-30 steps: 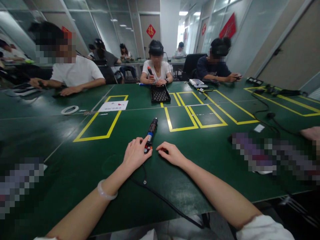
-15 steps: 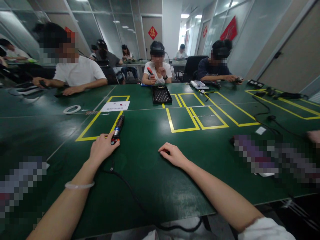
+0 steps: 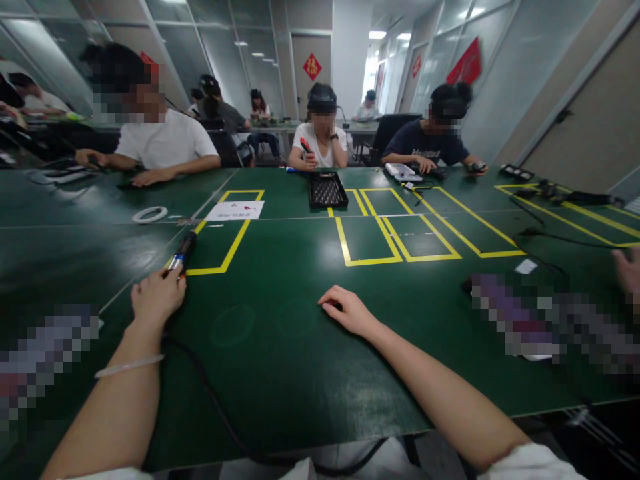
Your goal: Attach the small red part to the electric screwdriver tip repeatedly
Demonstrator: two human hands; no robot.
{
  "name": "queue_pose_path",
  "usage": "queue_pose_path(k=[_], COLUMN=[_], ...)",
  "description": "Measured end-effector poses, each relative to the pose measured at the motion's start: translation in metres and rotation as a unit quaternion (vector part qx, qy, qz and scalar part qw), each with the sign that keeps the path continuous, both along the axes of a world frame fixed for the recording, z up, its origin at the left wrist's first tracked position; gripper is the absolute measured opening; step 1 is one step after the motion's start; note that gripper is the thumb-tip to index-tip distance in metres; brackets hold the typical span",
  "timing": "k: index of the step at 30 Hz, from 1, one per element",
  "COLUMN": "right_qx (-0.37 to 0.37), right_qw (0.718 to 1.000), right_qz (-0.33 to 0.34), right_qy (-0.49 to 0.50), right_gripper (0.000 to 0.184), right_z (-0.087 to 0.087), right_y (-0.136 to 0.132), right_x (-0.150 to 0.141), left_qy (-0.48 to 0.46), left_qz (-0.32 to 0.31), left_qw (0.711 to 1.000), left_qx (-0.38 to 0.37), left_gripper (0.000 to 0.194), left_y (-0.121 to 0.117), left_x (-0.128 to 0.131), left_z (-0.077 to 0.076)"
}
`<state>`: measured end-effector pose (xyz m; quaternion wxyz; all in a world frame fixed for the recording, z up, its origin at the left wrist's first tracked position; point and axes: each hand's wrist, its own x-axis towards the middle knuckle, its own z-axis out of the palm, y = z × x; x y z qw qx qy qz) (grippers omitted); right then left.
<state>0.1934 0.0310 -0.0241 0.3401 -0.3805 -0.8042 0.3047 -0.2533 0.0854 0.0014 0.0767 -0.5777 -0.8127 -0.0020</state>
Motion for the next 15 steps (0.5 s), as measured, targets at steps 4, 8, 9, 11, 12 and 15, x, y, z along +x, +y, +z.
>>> queue_pose_path(k=[4, 8, 9, 11, 12, 15], right_qx=[0.004, 0.008, 0.009, 0.010, 0.011, 0.012], right_qw=[1.000, 1.000, 1.000, 1.000, 1.000, 1.000], right_qz=[0.005, 0.009, 0.009, 0.010, 0.010, 0.009], right_qy=[-0.004, -0.007, -0.007, -0.008, -0.009, -0.012], right_gripper=[0.013, 0.014, 0.014, 0.014, 0.014, 0.014], right_z=[-0.001, -0.001, -0.001, -0.002, -0.003, -0.004], right_y=[0.000, 0.001, 0.001, 0.001, 0.001, 0.001], right_x=[0.000, -0.001, -0.001, -0.001, -0.001, 0.000], left_qy=[-0.003, -0.008, -0.009, -0.008, -0.005, 0.008], left_qz=[0.001, 0.015, 0.022, 0.039, 0.047, 0.045], left_qw=[0.999, 0.999, 0.999, 0.998, 0.997, 0.994], left_qx=[0.044, 0.046, 0.048, 0.055, 0.062, 0.100], left_gripper=[0.049, 0.051, 0.050, 0.046, 0.044, 0.043], left_y=[-0.004, -0.004, -0.004, -0.004, -0.005, -0.006], left_x=[0.011, 0.014, 0.014, 0.015, 0.016, 0.023], left_z=[0.001, 0.003, 0.003, 0.003, 0.004, 0.007])
